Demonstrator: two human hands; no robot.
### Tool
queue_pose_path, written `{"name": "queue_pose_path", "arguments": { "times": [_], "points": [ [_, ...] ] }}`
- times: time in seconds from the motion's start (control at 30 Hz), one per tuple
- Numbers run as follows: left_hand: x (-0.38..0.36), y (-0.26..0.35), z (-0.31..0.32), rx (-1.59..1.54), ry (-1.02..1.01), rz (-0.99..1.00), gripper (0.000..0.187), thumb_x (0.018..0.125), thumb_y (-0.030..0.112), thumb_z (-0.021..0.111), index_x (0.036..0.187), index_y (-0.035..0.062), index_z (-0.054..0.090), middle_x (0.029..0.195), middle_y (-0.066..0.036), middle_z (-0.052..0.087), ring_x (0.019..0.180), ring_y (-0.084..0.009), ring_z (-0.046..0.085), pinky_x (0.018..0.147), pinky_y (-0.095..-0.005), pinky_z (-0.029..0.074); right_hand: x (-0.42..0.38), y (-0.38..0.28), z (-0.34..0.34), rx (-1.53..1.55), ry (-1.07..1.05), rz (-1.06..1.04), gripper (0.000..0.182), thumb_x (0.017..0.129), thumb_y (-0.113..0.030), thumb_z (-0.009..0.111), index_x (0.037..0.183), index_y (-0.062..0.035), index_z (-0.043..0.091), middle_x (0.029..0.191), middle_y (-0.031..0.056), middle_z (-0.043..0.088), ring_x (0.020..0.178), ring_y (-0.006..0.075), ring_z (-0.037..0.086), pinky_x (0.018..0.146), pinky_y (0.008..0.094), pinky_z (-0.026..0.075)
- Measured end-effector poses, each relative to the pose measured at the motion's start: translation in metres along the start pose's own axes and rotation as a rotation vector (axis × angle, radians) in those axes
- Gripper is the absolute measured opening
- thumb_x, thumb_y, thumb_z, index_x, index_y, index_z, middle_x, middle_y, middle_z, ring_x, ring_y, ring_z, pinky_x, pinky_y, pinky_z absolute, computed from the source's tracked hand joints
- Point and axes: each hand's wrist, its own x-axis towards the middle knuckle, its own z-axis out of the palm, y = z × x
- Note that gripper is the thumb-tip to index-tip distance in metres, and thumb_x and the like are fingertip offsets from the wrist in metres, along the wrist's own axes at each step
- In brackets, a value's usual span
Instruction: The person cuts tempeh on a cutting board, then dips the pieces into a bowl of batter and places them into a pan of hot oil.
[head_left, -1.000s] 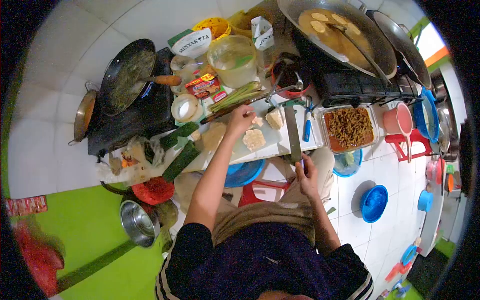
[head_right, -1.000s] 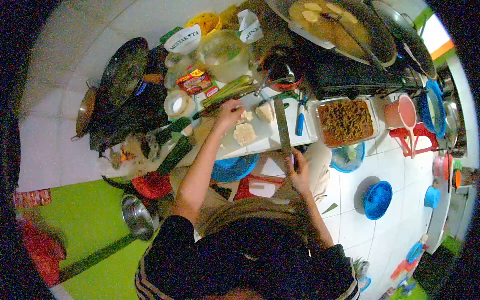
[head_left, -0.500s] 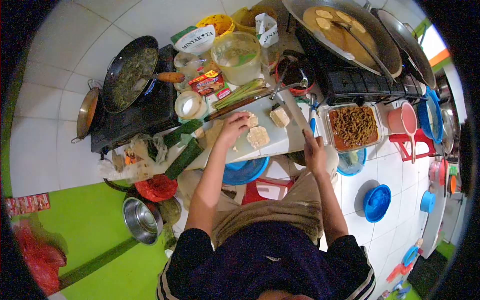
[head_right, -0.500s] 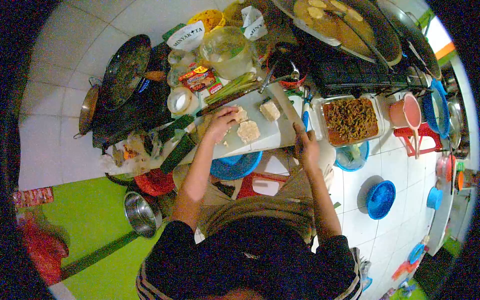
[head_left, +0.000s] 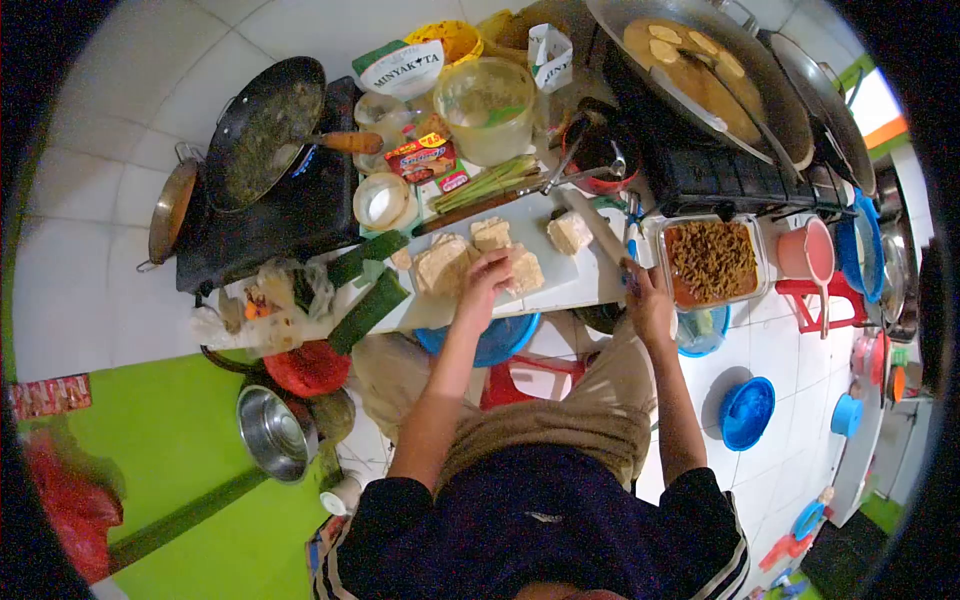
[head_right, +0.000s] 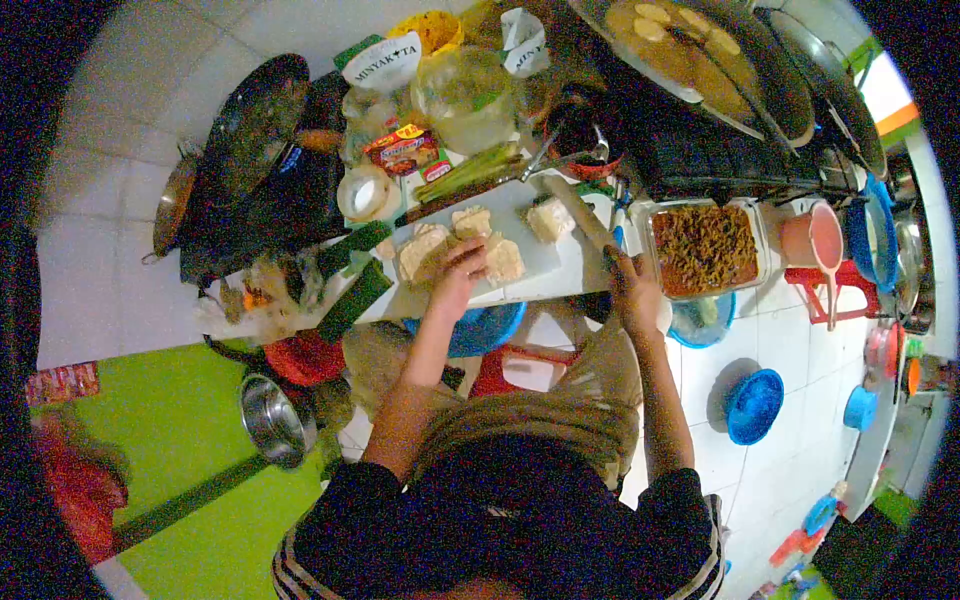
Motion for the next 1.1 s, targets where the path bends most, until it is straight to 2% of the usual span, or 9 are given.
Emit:
{"name": "queue_pose_path", "arguments": {
  "times": [0.3,0.4,0.43,0.47,0.5,0.63,0.83,0.93,1.1],
  "points": [
    [-0.007,-0.018,0.022,-0.070,0.151,0.116,0.032,0.085,0.005,0.063,0.116,0.0076,0.058,0.104,-0.001,0.059,0.092,-0.0106,0.057,0.074,-0.0259,0.050,0.006,0.015,0.041,-0.095,0.109,0.033,0.044,0.076,0.001,0.062,0.118,-0.0116,0.058,0.094,0.0171,0.051,0.092,0.0346,0.052,0.081,0.0431,0.043],
    [0.000,-0.024,0.027,-0.101,0.159,0.130,0.035,0.085,0.003,0.062,0.119,0.0095,0.056,0.108,-0.002,0.058,0.094,-0.0114,0.056,0.075,-0.0262,0.049,0.017,-0.031,0.026,-0.003,0.278,0.004,0.037,0.078,-0.002,0.062,0.114,-0.0085,0.059,0.095,0.0172,0.051,0.092,0.0354,0.051,0.083,0.0431,0.043],
    [0.000,-0.024,0.030,-0.105,0.156,0.140,0.036,0.085,0.003,0.062,0.120,0.0098,0.055,0.109,-0.003,0.057,0.095,-0.0116,0.056,0.076,-0.0267,0.049,0.019,-0.052,0.031,0.156,0.251,0.082,0.030,0.080,-0.004,0.062,0.110,-0.0056,0.060,0.102,0.0183,0.054,0.096,0.0347,0.051,0.084,0.0419,0.042],
    [-0.001,-0.025,0.034,-0.108,0.152,0.148,0.037,0.085,0.003,0.061,0.120,0.0100,0.054,0.110,-0.003,0.057,0.095,-0.0119,0.056,0.076,-0.0271,0.049,0.020,-0.055,0.048,0.168,0.268,-0.074,0.026,0.085,-0.008,0.060,0.110,-0.0026,0.060,0.104,0.0177,0.057,0.095,0.0298,0.055,0.081,0.0374,0.045],
    [-0.002,-0.026,0.037,-0.102,0.131,0.148,0.037,0.085,0.003,0.061,0.120,0.0093,0.054,0.112,-0.004,0.057,0.097,-0.0125,0.056,0.078,-0.0277,0.049,0.021,-0.078,0.046,0.584,-0.107,0.226,0.026,0.089,-0.014,0.059,0.111,-0.0023,0.060,0.104,0.0156,0.061,0.088,0.0235,0.060,0.076,0.0322,0.049],
    [-0.001,-0.020,0.045,0.076,0.078,0.258,0.033,0.086,0.005,0.061,0.118,0.0048,0.052,0.112,-0.007,0.058,0.101,-0.0164,0.057,0.086,-0.0295,0.048,0.038,-0.113,0.088,1.228,-0.202,0.395,0.022,0.092,-0.017,0.057,0.085,0.0037,0.058,0.076,0.0055,0.062,0.071,0.0139,0.058,0.063,0.0289,0.048],
    [0.037,0.010,0.009,0.892,0.162,0.671,0.026,0.082,0.007,0.061,0.108,0.0073,0.060,0.107,-0.013,0.062,0.096,-0.0258,0.061,0.085,-0.0320,0.048,0.058,-0.085,0.106,0.906,-0.164,0.231,0.024,0.093,-0.021,0.059,0.077,-0.0027,0.053,0.072,0.0034,0.059,0.065,0.0096,0.053,0.063,0.0254,0.044],
    [0.036,0.051,0.014,1.446,0.119,0.468,0.024,0.078,0.008,0.062,0.102,0.0106,0.065,0.107,-0.013,0.063,0.096,-0.0313,0.061,0.083,-0.0370,0.048,0.062,-0.085,0.092,0.883,-0.158,0.199,0.015,0.092,-0.014,0.056,0.092,0.0014,0.059,0.070,0.0060,0.058,0.064,0.0127,0.053,0.061,0.0278,0.044],
    [0.059,0.044,0.000,1.668,0.092,0.687,0.020,0.078,0.013,0.061,0.098,0.0127,0.067,0.103,-0.012,0.063,0.095,-0.0317,0.060,0.084,-0.0445,0.044,0.059,-0.084,0.070,0.469,-0.094,0.078,0.021,0.089,-0.007,0.055,0.108,0.0000,0.060,0.077,0.0149,0.062,0.068,0.0213,0.060,0.062,0.0325,0.047]
  ]
}}
